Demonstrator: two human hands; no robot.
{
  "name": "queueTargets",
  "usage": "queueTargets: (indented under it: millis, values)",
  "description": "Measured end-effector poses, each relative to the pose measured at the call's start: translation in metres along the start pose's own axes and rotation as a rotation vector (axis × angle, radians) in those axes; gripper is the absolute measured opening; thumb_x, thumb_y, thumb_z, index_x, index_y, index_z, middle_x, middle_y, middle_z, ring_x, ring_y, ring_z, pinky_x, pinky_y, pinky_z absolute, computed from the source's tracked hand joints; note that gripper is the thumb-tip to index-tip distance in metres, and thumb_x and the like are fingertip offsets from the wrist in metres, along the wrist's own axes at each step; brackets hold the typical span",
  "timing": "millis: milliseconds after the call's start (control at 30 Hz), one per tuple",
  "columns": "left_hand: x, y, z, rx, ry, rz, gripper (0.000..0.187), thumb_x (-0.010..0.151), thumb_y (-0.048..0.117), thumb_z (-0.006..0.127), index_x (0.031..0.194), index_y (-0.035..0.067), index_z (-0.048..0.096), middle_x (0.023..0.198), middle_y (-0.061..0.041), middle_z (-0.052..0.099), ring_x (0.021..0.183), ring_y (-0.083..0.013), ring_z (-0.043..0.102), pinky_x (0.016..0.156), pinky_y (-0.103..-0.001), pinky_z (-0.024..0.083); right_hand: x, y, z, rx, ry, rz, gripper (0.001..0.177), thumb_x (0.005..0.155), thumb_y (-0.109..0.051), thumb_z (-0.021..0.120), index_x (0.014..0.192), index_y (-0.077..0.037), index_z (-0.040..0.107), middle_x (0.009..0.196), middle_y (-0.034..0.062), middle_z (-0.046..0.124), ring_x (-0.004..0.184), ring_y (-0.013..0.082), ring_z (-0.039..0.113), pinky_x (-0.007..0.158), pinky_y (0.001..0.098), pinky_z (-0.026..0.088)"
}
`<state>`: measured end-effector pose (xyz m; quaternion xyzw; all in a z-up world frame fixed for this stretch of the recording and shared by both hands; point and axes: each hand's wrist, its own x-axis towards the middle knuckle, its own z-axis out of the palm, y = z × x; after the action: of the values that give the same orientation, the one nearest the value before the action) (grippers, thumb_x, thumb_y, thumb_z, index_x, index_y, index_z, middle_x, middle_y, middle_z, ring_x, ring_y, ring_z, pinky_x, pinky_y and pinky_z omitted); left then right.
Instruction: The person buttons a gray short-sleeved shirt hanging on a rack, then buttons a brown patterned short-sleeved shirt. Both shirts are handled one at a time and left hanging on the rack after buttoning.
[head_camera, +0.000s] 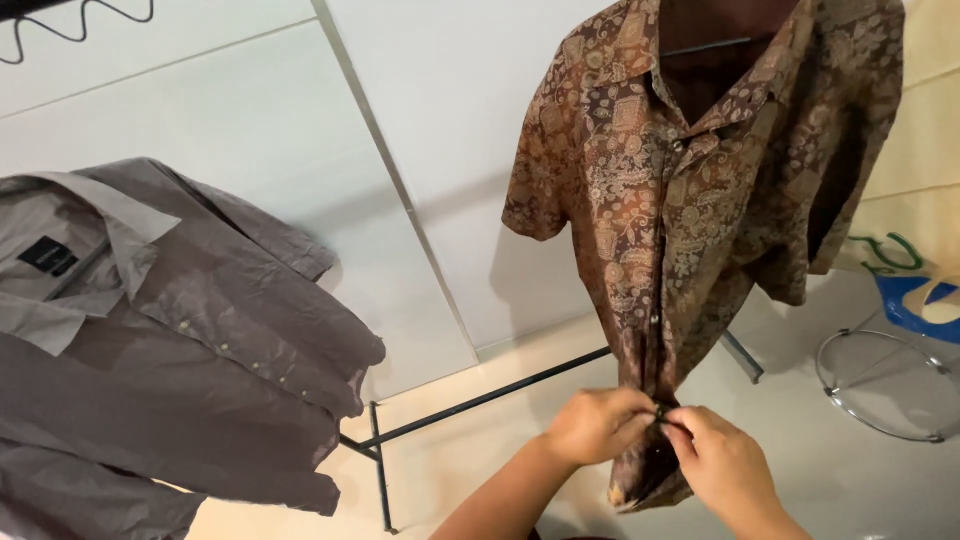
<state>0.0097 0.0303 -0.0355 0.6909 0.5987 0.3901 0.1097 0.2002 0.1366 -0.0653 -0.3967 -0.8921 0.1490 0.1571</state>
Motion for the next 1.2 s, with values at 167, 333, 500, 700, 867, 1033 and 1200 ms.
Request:
queueTargets:
  millis: [167,333,500,700,867,1033,1200]
  values:
    - [-0.025,0.003,0.021,-0.273,-0.172,-0.421,0.082,0.077,0.052,0.072,0.138,0.007,0.040,0.120,-0.018,0.059,0.111,-0.0316,0.061,0.089,-0.043,0.050,-0.002,-0.008,-0.021,0.183,-0.128,0.128,0.022,0.092,-0.041,0.065,0.107,-0.028,0.073,0.096,-0.0123,0.081,0.078,0.0143,0.076,0.074,0.0309,0.054]
    - [-0.035,-0.034,0.055,-0.203,-0.122,-0.220,0.050,0.092,0.049,0.065,0.122,0.009,0.059,0.126,-0.014,0.056,0.113,-0.0333,0.059,0.097,-0.043,0.048,-0.008,-0.020,-0.033,0.262,-0.149,0.194,0.022,0.094,-0.040,0.063,0.108,-0.023,0.063,0.073,0.0012,0.076,0.070,0.0246,0.075,0.073,0.0359,0.052]
    - [-0.035,-0.041,0.039,-0.542,-0.021,-0.383,0.002,0.101,0.018,0.068,0.102,0.017,0.066,0.109,0.001,0.071,0.108,-0.0149,0.067,0.101,-0.033,0.050,0.003,-0.020,-0.037,0.134,-0.395,0.303,0.032,0.091,-0.042,0.069,0.116,-0.025,0.058,0.059,-0.0006,0.081,0.067,0.0178,0.080,0.077,0.0306,0.056]
    - [-0.041,-0.031,0.011,-0.612,0.039,-0.586,0.011,0.110,0.026,0.052,0.108,0.015,0.053,0.066,0.006,0.041,0.059,-0.0069,0.033,0.056,-0.027,0.028,0.013,0.011,-0.004,-0.083,-0.436,0.158,0.021,0.096,-0.033,0.058,0.083,-0.017,0.054,0.078,0.0014,0.067,0.062,0.0150,0.078,0.066,0.0339,0.051]
    - [-0.046,-0.020,-0.011,-0.348,-0.141,-0.609,0.038,0.092,0.048,0.069,0.113,0.016,0.070,0.103,-0.001,0.070,0.094,-0.0142,0.062,0.083,-0.030,0.045,0.022,0.004,-0.004,-0.016,-0.508,0.330,0.010,0.094,-0.025,0.057,0.092,-0.015,0.055,0.081,0.0038,0.081,0.076,0.0181,0.081,0.065,0.0332,0.051]
    - [-0.045,0.000,-0.035,-0.221,-0.338,-0.722,0.067,0.079,0.058,0.069,0.124,0.009,0.067,0.124,-0.011,0.070,0.110,-0.0244,0.066,0.088,-0.035,0.051,0.022,0.027,0.028,0.018,-0.381,0.279,0.006,0.084,-0.017,0.059,0.085,-0.013,0.056,0.088,0.0082,0.077,0.084,0.0306,0.072,0.071,0.0395,0.047]
    - [-0.052,-0.010,-0.035,-0.208,-0.298,-0.649,0.032,0.091,0.048,0.071,0.096,0.017,0.071,0.091,-0.002,0.070,0.084,-0.0153,0.062,0.072,-0.029,0.045,0.024,0.032,0.041,-0.107,-0.539,0.261,0.029,0.098,-0.037,0.056,0.113,-0.022,0.075,0.105,0.0012,0.065,0.083,0.0198,0.073,0.073,0.0338,0.055]
